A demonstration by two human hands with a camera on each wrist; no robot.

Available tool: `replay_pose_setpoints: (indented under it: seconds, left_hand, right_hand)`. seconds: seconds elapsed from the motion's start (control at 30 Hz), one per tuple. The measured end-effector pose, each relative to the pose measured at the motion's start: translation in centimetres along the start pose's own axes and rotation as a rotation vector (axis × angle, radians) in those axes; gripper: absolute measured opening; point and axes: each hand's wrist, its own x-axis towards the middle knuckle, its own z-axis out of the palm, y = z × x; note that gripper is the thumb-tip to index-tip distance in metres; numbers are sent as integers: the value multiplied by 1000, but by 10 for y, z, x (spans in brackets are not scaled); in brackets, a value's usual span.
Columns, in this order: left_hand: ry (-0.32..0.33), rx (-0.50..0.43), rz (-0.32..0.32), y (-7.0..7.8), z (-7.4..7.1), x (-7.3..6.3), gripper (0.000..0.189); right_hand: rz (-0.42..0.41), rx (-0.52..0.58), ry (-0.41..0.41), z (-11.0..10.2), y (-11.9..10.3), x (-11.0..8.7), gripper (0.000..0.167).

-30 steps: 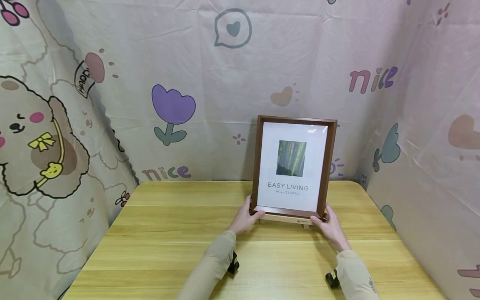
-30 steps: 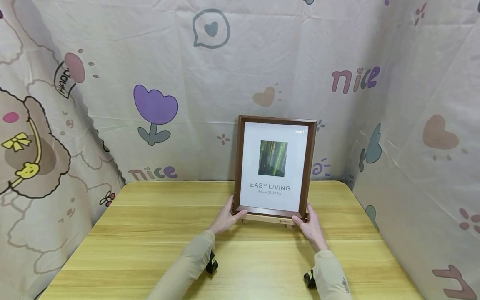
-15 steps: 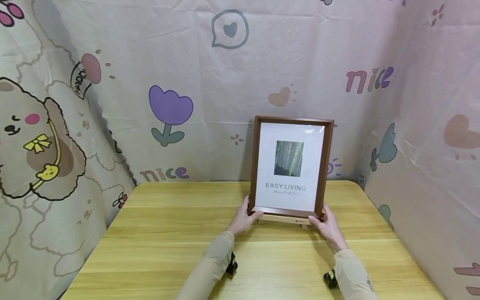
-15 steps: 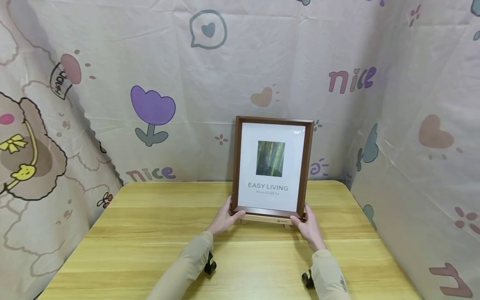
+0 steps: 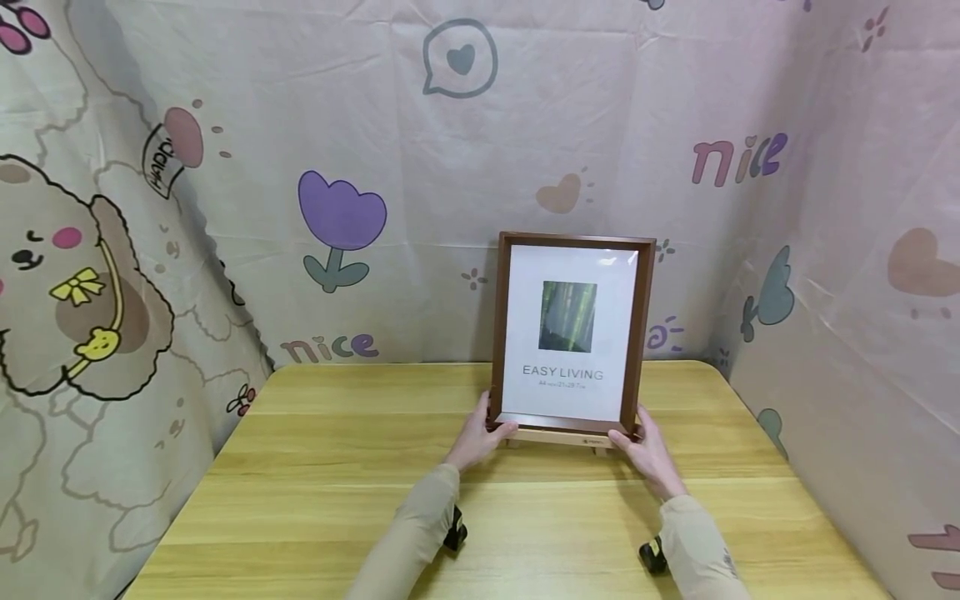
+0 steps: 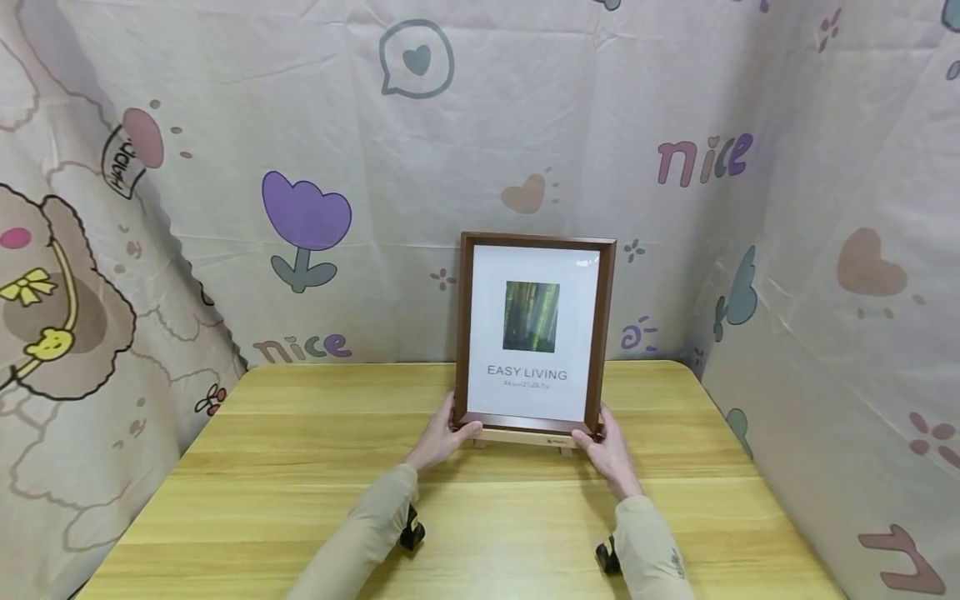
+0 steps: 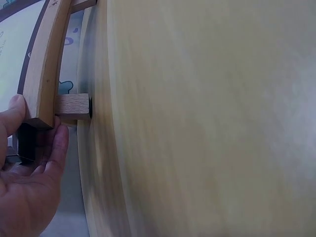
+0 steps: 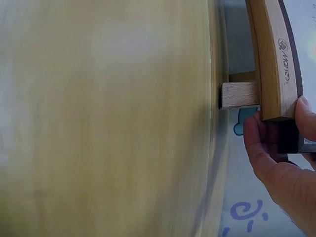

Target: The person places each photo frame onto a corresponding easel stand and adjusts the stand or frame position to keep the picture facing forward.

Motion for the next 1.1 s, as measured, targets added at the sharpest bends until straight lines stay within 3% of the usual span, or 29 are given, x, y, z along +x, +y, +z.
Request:
replay_pose_setpoints:
  seconds: [0.63,1.1]
  left_hand:
    - [34,38,-14,-4,-13,-7,81]
    - [74,55,-58,-11,-24,-13,88]
  right_hand:
    - [-2,53,-15,14,-6,3,73]
    - [-21,42,-5,27,-10,9,85]
